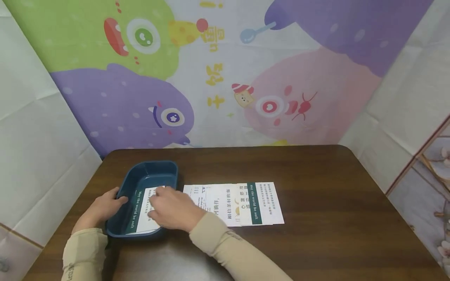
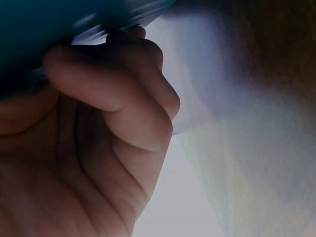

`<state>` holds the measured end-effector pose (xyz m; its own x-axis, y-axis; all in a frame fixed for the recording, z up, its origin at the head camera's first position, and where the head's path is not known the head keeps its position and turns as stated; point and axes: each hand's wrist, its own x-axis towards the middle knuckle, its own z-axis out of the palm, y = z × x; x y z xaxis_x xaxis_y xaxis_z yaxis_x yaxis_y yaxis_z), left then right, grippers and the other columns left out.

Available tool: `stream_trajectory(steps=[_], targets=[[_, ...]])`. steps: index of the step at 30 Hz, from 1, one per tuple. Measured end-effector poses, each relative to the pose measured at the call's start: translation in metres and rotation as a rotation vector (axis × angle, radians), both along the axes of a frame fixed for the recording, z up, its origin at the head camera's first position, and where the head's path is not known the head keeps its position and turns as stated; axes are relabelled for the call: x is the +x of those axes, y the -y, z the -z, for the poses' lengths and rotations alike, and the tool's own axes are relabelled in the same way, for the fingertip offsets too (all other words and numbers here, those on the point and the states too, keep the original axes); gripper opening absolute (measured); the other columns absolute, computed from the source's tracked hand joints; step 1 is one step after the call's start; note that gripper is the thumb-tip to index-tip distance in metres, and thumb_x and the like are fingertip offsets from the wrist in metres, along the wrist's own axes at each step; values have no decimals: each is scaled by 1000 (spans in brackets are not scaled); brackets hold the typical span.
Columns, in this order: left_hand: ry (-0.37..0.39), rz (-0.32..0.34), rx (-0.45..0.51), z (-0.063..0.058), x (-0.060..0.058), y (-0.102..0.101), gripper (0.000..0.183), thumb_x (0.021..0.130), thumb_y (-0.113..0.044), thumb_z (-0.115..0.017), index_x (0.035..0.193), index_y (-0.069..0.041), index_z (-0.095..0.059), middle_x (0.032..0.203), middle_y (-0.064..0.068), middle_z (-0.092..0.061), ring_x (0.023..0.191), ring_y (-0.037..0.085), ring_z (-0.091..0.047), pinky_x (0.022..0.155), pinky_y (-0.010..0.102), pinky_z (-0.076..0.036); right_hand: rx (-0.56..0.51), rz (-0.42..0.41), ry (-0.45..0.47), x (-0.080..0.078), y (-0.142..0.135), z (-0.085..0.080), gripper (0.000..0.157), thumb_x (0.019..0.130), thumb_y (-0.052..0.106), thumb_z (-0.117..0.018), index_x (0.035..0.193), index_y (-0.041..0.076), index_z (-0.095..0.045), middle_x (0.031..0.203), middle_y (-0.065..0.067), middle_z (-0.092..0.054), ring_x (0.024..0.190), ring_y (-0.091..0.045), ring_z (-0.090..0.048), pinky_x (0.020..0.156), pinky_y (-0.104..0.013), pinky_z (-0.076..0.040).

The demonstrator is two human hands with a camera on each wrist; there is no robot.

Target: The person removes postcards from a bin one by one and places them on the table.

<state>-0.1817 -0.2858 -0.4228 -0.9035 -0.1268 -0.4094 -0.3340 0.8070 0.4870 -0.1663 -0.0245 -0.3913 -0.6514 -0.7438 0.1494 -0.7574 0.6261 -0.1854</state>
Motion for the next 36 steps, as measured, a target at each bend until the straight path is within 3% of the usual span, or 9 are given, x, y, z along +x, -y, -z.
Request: stream_trajectory(steps=[3, 6, 10, 16, 21, 26, 31, 36], targets=[[-21, 17, 3, 2, 1, 4, 65, 104, -32, -40, 157, 3, -23, 150, 38, -40, 120, 50, -55, 99, 67, -49, 87, -11, -47, -7, 39, 24, 28, 100, 39, -60, 113, 18, -73, 110, 1, -69, 94, -13, -62, 82, -25, -55], [-60, 45, -18, 0, -1, 7, 62, 103, -30, -42, 154, 2, -30, 146, 36, -46, 116, 47, -59, 95, 64, -52, 188, 76, -67, -12, 62, 36, 45, 97, 52, -59, 127, 19, -68, 126, -1, -69, 111, -16, -64, 91, -31, -58], [-88, 65, -42, -2, -3, 8, 58, 103, -29, -42, 152, 0, -34, 143, 35, -50, 116, 47, -59, 94, 64, -52, 313, 187, -79, -18, 73, 40, 74, 90, 71, -56, 145, 21, -55, 147, -7, -59, 135, -23, -56, 91, -35, -59], [-74, 52, 7, -4, -1, 5, 60, 103, -29, -43, 154, 1, -32, 146, 34, -48, 121, 46, -56, 98, 64, -49, 372, 261, 39, -24, 78, 39, 100, 78, 84, -59, 156, 24, -40, 158, -12, -46, 148, -27, -43, 94, -36, -58], [-72, 32, 6, -2, 4, 5, 59, 102, -27, -43, 153, 1, -34, 147, 35, -47, 124, 49, -55, 99, 64, -49, 361, 252, 74, -25, 82, 41, 116, 66, 89, -66, 157, 25, -36, 156, -10, -48, 144, -26, -46, 100, -38, -55], [-79, 49, -21, -4, 2, 5, 61, 102, -28, -44, 154, 2, -32, 147, 36, -46, 128, 54, -53, 100, 66, -48, 342, 250, 38, -26, 83, 41, 122, 56, 93, -68, 153, 24, -42, 139, -2, -56, 123, -19, -55, 89, -34, -55], [-73, 57, -27, -3, 3, 7, 61, 102, -28, -43, 154, 2, -32, 148, 36, -45, 128, 55, -52, 99, 66, -48, 289, 296, 29, -26, 85, 44, 110, 60, 93, -64, 140, 18, -53, 123, -3, -56, 106, -18, -52, 75, -29, -55], [-56, 38, -9, -4, 2, 6, 60, 103, -29, -42, 154, 0, -32, 148, 36, -46, 124, 52, -56, 96, 65, -51, 226, 310, 15, -29, 84, 46, 94, 69, 85, -67, 135, 19, -59, 122, -4, -55, 103, -18, -51, 73, -28, -55]])
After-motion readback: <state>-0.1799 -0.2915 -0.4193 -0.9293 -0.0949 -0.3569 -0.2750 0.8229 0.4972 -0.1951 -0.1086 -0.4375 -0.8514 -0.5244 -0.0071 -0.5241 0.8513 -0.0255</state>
